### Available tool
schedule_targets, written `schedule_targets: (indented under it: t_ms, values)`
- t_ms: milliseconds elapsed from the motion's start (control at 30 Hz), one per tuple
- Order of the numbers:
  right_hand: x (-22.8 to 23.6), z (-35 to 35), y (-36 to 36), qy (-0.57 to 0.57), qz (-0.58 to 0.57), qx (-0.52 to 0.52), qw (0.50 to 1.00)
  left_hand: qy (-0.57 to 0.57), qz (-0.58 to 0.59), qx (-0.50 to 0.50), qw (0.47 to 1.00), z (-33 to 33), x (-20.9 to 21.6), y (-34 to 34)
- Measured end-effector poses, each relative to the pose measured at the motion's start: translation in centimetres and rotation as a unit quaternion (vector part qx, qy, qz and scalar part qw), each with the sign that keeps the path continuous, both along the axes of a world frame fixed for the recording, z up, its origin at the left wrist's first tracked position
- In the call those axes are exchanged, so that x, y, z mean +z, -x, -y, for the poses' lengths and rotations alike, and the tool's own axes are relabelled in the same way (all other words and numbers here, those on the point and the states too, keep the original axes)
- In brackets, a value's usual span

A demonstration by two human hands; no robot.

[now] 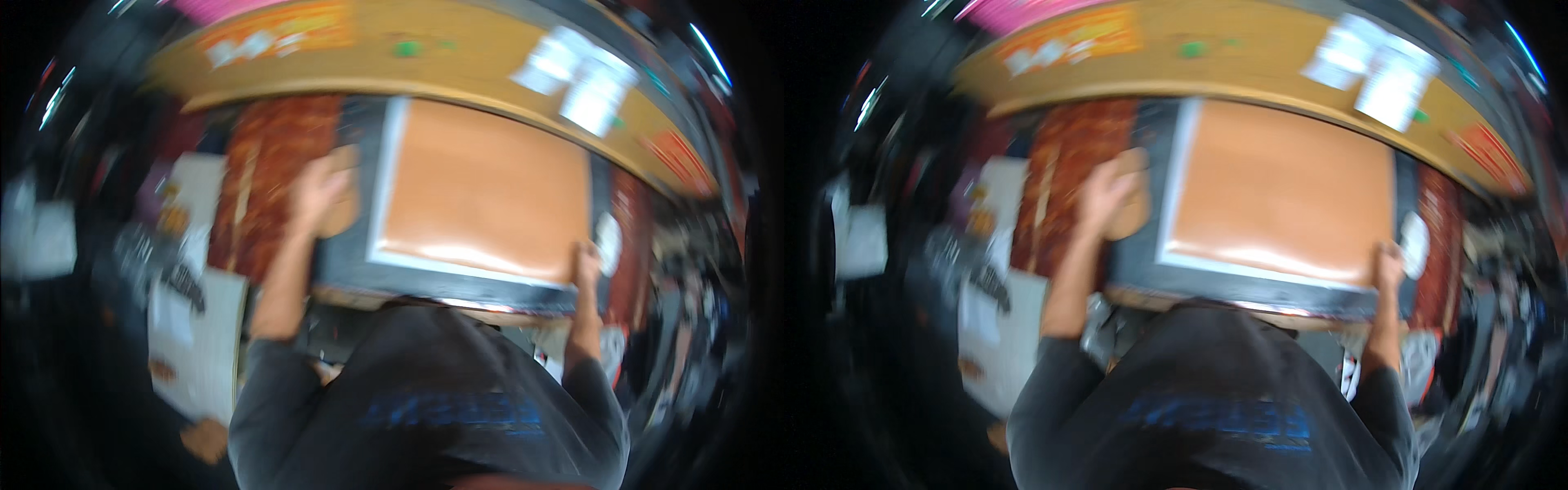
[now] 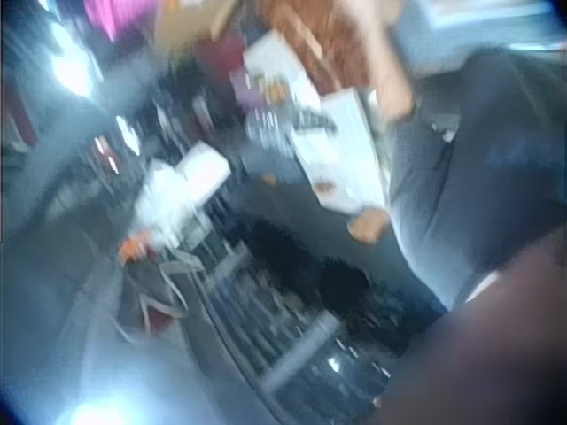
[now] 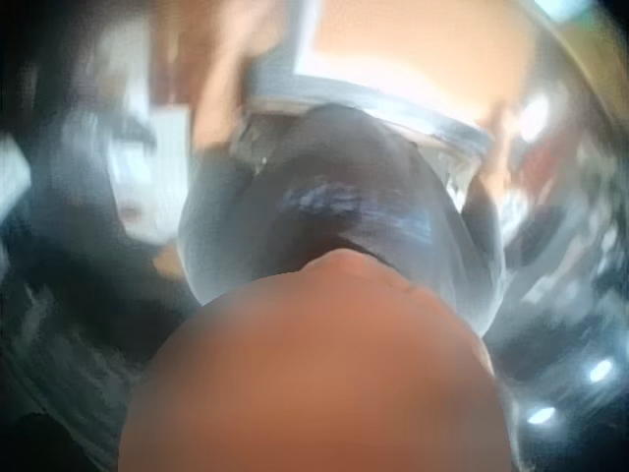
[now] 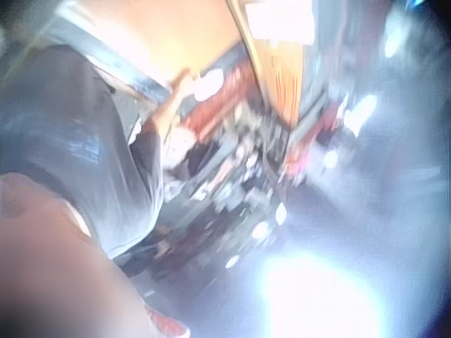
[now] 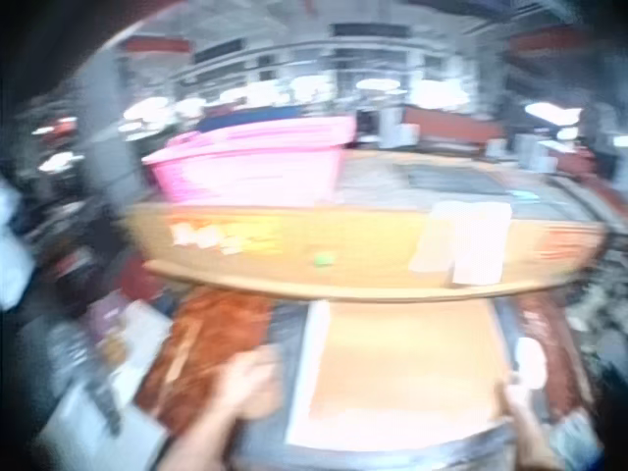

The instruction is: The person repeatedly rubs small white pads against a brown sheet on a workbench, then removes and stacks brown cutouts. They place a new brown sheet on the bench and continue rubbing with the pads.

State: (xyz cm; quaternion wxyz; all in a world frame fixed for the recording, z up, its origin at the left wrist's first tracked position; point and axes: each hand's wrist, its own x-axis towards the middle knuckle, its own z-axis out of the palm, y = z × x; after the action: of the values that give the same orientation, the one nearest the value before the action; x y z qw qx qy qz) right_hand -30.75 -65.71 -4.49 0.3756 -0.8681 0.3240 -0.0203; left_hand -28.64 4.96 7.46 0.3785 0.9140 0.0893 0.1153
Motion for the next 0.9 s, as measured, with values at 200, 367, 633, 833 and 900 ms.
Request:
schedule_targets:
  t_ms: [200,367,633,833,900]
  values:
    - [5.2,-4.6,1.3,0.099,0.002,-0.05,0.994,-0.117,-0.015,-0.163,0.98,-12.1,2.5,0.3]
    - [7.7,-6.1,1.6,0.04,0.018,-0.074,0.996,-0.263,-0.09,0.016,0.96,-17.5,-6.0,2.8]
    - [6.8,-5.1,1.7,0.027,0.022,-0.068,0.997,-0.246,-0.095,0.104,0.959,-20.6,-7.7,1.0]
    - [6.2,-4.9,1.3,0.031,0.02,-0.081,0.996,-0.287,-0.036,0.097,0.952,-17.1,-6.5,1.9]
    - [6.1,-4.5,1.4,0.019,0.018,-0.064,0.998,-0.158,-0.039,0.064,0.985,-12.2,-7.2,1.9]
